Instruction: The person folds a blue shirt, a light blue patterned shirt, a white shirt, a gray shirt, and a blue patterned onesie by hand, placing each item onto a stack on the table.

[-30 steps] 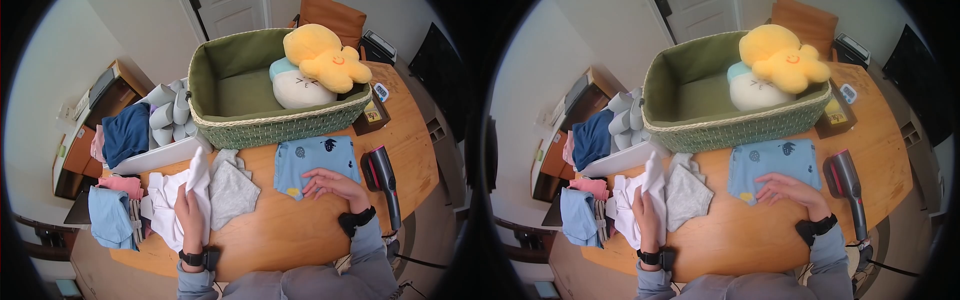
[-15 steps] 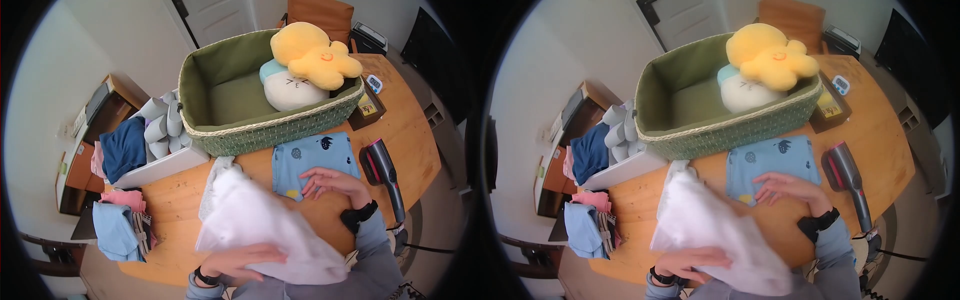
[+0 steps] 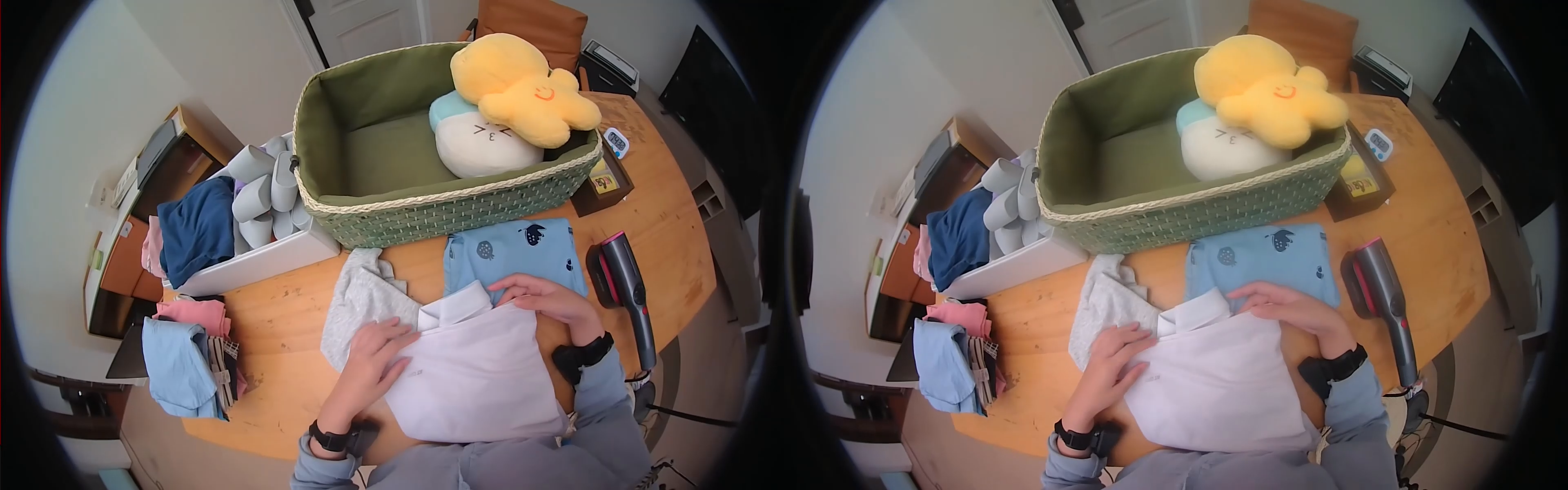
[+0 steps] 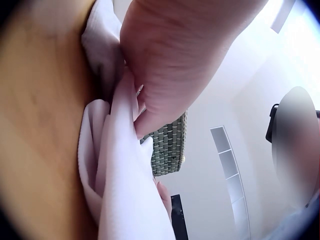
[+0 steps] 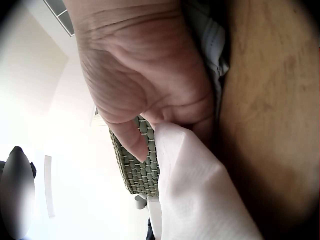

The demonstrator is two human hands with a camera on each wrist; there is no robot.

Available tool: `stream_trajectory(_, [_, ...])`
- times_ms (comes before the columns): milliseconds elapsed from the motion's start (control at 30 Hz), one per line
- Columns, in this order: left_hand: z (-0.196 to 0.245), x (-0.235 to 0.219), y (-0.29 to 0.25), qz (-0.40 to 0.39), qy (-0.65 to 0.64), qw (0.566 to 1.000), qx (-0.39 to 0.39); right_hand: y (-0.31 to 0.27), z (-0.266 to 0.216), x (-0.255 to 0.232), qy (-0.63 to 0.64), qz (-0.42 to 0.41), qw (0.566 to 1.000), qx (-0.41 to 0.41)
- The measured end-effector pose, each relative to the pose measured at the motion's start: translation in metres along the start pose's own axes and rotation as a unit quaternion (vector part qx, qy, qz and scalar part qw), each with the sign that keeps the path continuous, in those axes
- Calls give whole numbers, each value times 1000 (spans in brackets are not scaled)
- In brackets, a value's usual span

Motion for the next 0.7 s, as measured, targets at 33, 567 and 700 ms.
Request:
stream_trajectory(33, [-1, 2, 0, -14, 2, 1000, -1, 0, 0, 1, -1, -3, 1000, 3])
stream_trajectory(567, [-7, -1, -2, 7, -37, 998, -52, 0, 3, 0, 6, 8, 1000, 15])
stream_trajectory(700, [-5, 0, -1, 5, -37, 998, -51, 0, 4, -1, 1, 10, 1000, 15])
Point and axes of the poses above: each hand's wrist, its own y-axis towards the middle knuckle, its own x-axis out of the palm, z = x × y, the point moved 8 cm from there along y, towards the middle knuckle, and after that the axes turned 9 degrees about -y, right-handed, at the moved point
